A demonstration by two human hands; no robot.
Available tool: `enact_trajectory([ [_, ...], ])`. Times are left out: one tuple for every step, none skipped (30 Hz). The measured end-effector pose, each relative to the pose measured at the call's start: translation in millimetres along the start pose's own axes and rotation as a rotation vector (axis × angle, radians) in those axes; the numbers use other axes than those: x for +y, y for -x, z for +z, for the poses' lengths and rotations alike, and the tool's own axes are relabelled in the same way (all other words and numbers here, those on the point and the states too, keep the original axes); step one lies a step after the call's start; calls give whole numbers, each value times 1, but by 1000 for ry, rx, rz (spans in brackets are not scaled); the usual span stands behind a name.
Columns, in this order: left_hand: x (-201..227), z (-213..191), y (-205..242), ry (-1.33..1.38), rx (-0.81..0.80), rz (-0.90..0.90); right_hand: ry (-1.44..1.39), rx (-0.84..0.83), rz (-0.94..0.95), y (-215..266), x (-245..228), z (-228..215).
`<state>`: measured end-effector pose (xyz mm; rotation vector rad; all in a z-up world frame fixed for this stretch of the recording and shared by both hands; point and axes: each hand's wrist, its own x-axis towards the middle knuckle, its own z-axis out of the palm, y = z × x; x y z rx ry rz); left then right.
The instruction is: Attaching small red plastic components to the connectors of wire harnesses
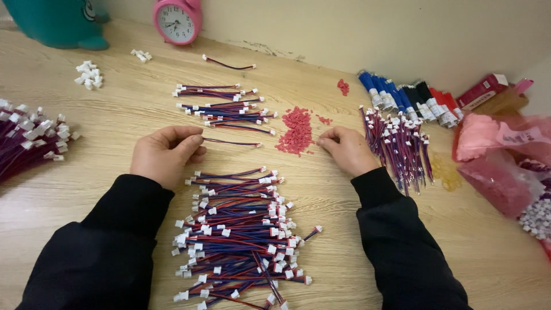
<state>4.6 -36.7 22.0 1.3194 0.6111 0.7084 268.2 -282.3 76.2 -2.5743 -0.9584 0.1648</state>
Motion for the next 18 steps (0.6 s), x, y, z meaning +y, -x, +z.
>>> enact_trajectory([
  [1,1,0,0,2,0,0,-1,-1,-1,-1,2],
  [2,2,1,19,12,-22,48,10,-5,-1,-2,4],
  [4,3,1,38,24,-43,96,21,-10,-2,-3,6],
  [3,3,0,37,26,-43,95,20,-12,-3,-4,6],
  [3,3,0,33,26,-61,130,9,-28,-4,-4,5],
  [3,3,-1,29,26,-78,165,-2,-45,-5,-5,5],
  [1,4,-2,27,32,-76,162,-3,-50,-9,3,10],
  [0,5,-2,60,45,-93,150,19,-52,-13,11,15],
  [0,4,-4,91,63,-106,134,41,-60,-20,16,22],
  [-3,5,-7,88,76,-101,128,39,-73,-16,11,16],
  [-6,3,-10,113,93,-103,46,117,-96,-15,3,13],
  [-9,1,-13,138,111,-104,-38,193,-118,-14,-5,10],
  [-15,-1,-17,129,135,-99,-51,181,-137,-5,-28,7],
  [-22,-3,-22,171,121,-109,-335,136,-176,5,-49,3],
  [-28,-3,-28,216,102,-119,-617,87,-209,16,-69,-2],
  [-28,-6,-26,207,122,-112,-629,75,-223,24,-94,2],
  [-28,-5,-26,265,127,-123,-733,18,-255,32,-117,3],
  [-28,-4,-25,323,132,-133,-837,-40,-287,41,-139,4],
])
